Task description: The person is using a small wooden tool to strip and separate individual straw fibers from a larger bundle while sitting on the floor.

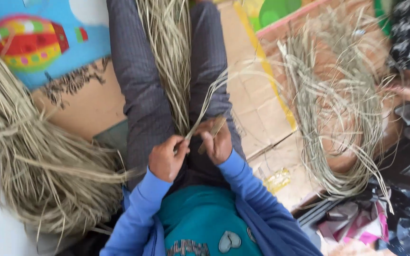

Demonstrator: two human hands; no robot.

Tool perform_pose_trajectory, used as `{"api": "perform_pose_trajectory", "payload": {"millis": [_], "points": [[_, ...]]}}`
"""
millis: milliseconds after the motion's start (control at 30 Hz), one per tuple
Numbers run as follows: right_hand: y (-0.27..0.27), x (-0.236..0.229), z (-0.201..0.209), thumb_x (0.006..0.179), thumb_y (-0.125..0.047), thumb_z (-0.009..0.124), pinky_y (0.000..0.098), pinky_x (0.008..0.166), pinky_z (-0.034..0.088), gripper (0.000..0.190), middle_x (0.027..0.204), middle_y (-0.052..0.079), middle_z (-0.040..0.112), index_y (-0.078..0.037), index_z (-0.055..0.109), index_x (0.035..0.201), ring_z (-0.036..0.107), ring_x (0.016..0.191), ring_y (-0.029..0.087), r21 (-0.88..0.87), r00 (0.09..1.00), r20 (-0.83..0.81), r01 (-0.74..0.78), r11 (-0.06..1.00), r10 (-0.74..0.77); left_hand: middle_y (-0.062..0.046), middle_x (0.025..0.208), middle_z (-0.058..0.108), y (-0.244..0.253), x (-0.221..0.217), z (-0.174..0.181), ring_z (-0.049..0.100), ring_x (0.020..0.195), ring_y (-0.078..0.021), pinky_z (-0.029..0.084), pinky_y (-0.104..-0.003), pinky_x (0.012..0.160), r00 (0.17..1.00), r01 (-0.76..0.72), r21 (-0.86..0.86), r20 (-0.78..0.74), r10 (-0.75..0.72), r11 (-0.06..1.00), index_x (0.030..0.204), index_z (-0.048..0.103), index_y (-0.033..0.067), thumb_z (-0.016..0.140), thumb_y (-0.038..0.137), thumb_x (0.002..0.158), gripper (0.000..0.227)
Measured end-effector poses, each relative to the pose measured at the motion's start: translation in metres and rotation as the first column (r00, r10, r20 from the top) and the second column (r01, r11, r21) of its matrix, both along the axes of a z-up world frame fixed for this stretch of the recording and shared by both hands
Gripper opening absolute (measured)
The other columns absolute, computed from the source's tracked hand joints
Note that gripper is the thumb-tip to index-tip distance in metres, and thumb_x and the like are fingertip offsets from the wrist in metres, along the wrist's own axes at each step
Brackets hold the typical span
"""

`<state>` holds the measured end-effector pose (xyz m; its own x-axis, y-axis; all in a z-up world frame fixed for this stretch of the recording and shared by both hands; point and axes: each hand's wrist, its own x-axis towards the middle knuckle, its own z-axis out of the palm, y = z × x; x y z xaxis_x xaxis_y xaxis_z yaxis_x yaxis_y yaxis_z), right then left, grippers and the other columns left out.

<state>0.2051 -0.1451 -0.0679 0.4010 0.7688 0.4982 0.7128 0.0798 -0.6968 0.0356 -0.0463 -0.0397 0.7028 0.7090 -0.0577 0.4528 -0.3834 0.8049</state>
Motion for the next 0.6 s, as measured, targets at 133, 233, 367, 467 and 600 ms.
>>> {"api": "perform_pose_trajectory", "payload": {"millis": [133,233,367,467,600], "points": [[-0.001,0.002,0.019,0.110,-0.031,0.032,0.0442,0.091,0.048,0.050,0.095,0.010,0.072,-0.013,0.076,0.093,0.061,0.091,0.031,-0.040,0.995,-0.103,0.002,0.999,-0.006,0.008,0.067,0.076,0.000,-0.002,0.006,0.073,0.061,-0.0187,0.060,-0.034,0.058,1.000,-0.026,-0.020,-0.002,0.026,0.999,0.092,0.070,0.0197,0.068,0.027,0.098,0.010],[0.002,0.001,0.024,0.110,-0.027,0.029,0.0424,0.084,0.049,0.052,0.089,0.009,0.072,-0.012,0.076,0.091,0.060,0.083,0.029,0.010,0.995,-0.101,0.030,1.000,-0.029,0.007,0.066,0.076,0.000,-0.002,0.004,0.074,0.061,-0.0204,0.060,-0.035,0.057,1.000,-0.018,0.021,-0.003,0.018,1.000,0.092,0.071,0.0179,0.069,0.028,0.097,0.011],[0.008,-0.004,0.028,0.110,-0.026,0.034,0.0428,0.083,0.049,0.048,0.088,0.009,0.070,-0.012,0.075,0.088,0.059,0.082,0.030,0.061,0.997,-0.077,-0.010,0.998,0.015,0.006,0.065,0.076,0.001,0.001,0.007,0.073,0.059,-0.0224,0.059,-0.035,0.054,0.999,-0.015,-0.019,0.043,0.016,1.000,0.090,0.072,0.0185,0.070,0.024,0.094,0.007],[0.014,-0.006,0.036,0.109,-0.026,0.039,0.0431,0.084,0.048,0.044,0.087,0.008,0.069,-0.013,0.074,0.086,0.057,0.081,0.030,0.039,1.000,-0.020,-0.020,0.999,0.021,0.006,0.065,0.076,0.001,-0.002,0.012,0.073,0.058,-0.0223,0.059,-0.034,0.054,0.998,0.008,-0.022,0.061,-0.007,1.000,0.090,0.072,0.0187,0.069,0.022,0.095,0.007],[0.020,-0.004,0.042,0.107,-0.030,0.047,0.0449,0.087,0.045,0.039,0.082,0.006,0.066,-0.016,0.069,0.079,0.058,0.081,0.030,0.031,0.994,0.105,0.017,0.999,-0.021,0.008,0.068,0.077,0.000,-0.002,0.015,0.073,0.060,-0.0205,0.060,-0.036,0.057,0.998,0.035,0.034,0.056,-0.037,0.999,0.090,0.069,0.0213,0.071,0.028,0.096,0.010]]}}
